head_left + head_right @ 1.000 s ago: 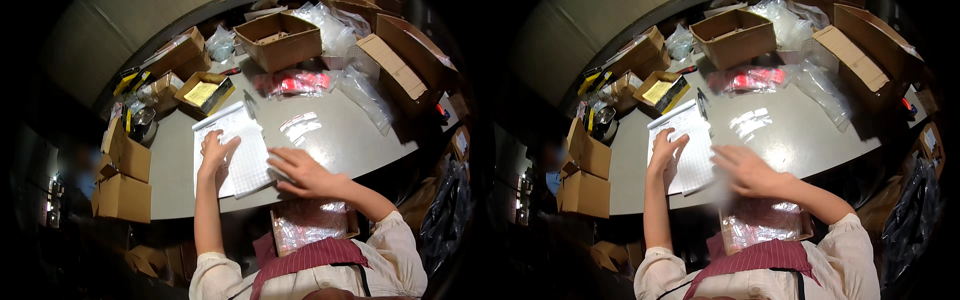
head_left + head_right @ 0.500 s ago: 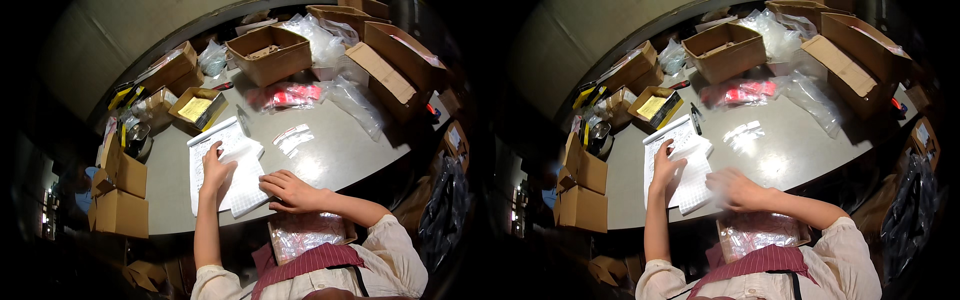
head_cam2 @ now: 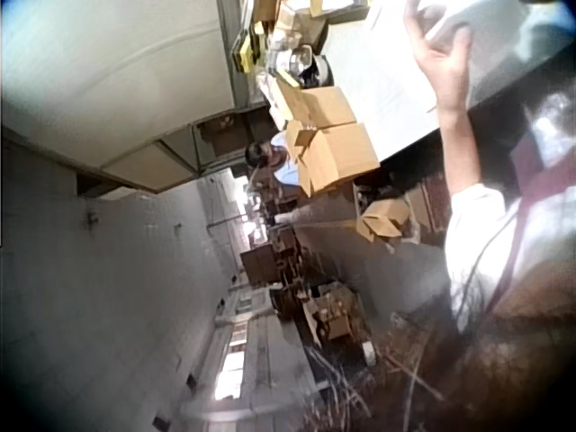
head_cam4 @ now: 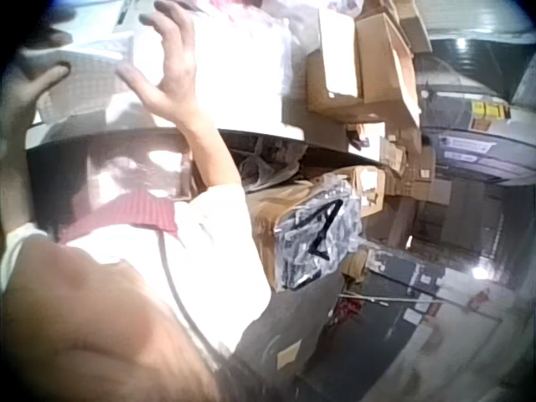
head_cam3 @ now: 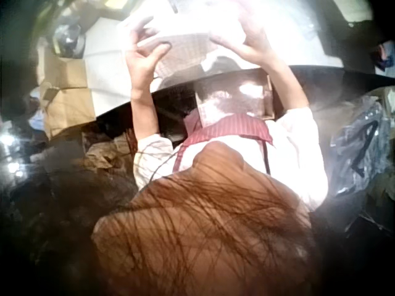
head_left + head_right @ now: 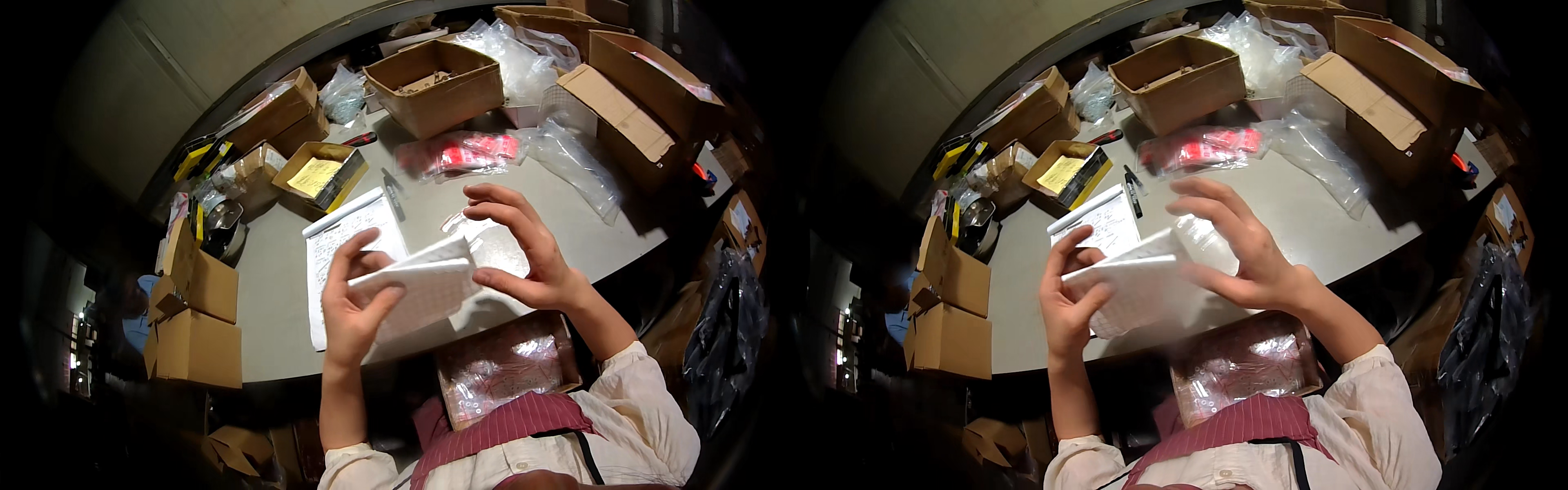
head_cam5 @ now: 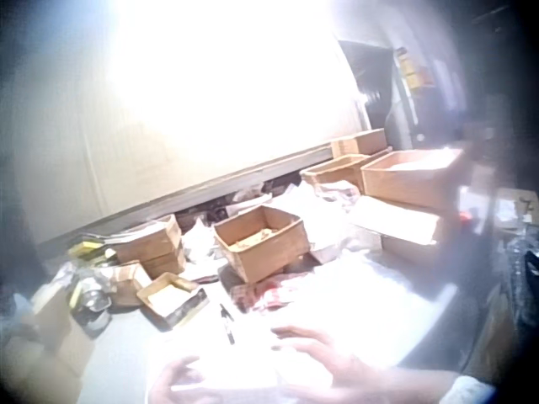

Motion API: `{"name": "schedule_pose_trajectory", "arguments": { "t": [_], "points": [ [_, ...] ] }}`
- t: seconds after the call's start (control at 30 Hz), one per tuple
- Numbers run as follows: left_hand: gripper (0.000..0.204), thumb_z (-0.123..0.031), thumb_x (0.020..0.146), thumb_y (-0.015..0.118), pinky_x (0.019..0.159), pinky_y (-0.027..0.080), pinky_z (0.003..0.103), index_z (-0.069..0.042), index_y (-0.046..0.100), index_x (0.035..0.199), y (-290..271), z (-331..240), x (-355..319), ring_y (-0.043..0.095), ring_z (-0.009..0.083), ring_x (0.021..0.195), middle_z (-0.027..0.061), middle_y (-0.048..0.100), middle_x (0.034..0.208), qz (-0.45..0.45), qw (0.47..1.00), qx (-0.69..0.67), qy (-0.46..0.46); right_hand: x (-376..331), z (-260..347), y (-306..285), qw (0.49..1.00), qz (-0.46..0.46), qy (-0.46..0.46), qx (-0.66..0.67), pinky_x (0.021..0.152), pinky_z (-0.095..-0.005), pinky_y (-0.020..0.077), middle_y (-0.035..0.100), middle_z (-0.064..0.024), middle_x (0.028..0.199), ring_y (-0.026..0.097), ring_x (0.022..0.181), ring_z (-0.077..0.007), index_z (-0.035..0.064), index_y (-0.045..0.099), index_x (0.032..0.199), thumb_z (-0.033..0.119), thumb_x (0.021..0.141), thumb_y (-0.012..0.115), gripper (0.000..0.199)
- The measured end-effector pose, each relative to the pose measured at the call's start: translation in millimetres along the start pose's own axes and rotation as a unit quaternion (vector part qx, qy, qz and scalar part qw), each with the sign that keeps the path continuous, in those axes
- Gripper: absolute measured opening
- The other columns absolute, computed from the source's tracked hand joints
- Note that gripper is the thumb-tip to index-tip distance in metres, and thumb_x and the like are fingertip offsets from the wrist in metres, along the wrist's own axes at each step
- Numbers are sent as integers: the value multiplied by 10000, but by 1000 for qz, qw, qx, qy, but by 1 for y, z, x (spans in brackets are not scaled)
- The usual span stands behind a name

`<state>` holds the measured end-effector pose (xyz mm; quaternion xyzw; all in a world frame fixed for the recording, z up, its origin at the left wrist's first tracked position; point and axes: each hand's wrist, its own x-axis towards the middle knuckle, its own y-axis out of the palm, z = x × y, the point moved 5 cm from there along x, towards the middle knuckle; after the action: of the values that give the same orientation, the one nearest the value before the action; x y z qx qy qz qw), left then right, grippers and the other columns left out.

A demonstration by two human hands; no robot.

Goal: The person repeatedly picks small items from a box, places them into clear plastic bags, seals the bags, and sets them aside on the table. The person also handles a roll of adhesive labels and a box of red-labeled plastic bags. The workspace is a table with cardboard boxes, papers, and packaging materials.

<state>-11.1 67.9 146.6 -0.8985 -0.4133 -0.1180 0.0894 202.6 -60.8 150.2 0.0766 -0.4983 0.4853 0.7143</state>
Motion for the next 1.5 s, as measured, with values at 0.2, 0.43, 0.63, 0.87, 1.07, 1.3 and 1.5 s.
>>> {"name": "schedule_pose_trajectory", "arguments": {
  "t": [0.2, 0.43, 0.63, 0.87, 1.07, 1.3, 1.5],
  "points": [
    [661, -11, 768, 766, 925, 516, 284, 9, 552, 1392, 24, 1, -12, 618, 151, 1035, 77, 620, 1135, 14, 999, 42, 23, -28, -16, 21, 980, 41, 136, 138, 921, -360, 524, 623, -162, 1241, 644, 1086, -280, 4, 565, 1331, 21, 822, 737, 537],
    [406, 33, 890, 736, 939, 523, 300, 31, 603, 1274, 29, 39, -21, 658, 159, 1049, 92, 695, 1139, 6, 997, -44, -58, -55, -31, 28, 934, -34, 221, 278, 910, -300, 536, 619, -70, 1208, 630, 1063, -141, 12, 574, 1301, -7, 895, 716, 431],
    [383, 93, 866, 704, 899, 561, 309, 45, 592, 1229, 41, 29, -26, 650, 160, 1066, 103, 690, 1121, -30, 998, 48, 5, -44, -14, 7, 985, -54, 119, 113, 998, -389, 488, 567, -124, 1300, 572, 1205, -264, 51, 626, 1288, 75, 832, 779, 482],
    [439, 83, 895, 693, 927, 547, 308, 38, 547, 1308, 58, 35, -29, 644, 168, 1101, 116, 668, 1174, 4, 1000, 20, 0, -43, 9, 12, 986, 57, -10, -153, 1013, -445, 400, 642, -79, 1169, 549, 1189, -318, 125, 707, 1230, 104, 812, 756, 421],
    [533, 108, 874, 687, 940, 537, 304, 25, 501, 1367, 61, 41, -34, 641, 176, 1126, 121, 646, 1197, 48, 998, 26, 3, -43, 2, 19, 994, 104, 16, -43, 1025, -439, 414, 634, -118, 1177, 583, 1146, -325, 86, 660, 1269, 118, 875, 730, 401],
    [715, 137, 843, 654, 971, 522, 308, -4, 407, 1499, 63, 30, -35, 622, 193, 1157, 132, 624, 1229, 43, 999, -15, 5, -44, -1, 25, 991, 119, 52, 15, 1011, -464, 454, 612, -169, 1206, 579, 1135, -375, 37, 639, 1207, 117, 892, 724, 336],
    [662, 137, 830, 602, 1000, 506, 293, 1, 482, 1466, 59, 28, -39, 611, 186, 1211, 125, 632, 1305, 6, 995, 73, 66, -50, 3, 30, 990, 99, 88, 41, 937, -442, 517, 643, -175, 1162, 622, 1073, -375, 26, 649, 1199, 106, 889, 731, 331]
  ]
}}
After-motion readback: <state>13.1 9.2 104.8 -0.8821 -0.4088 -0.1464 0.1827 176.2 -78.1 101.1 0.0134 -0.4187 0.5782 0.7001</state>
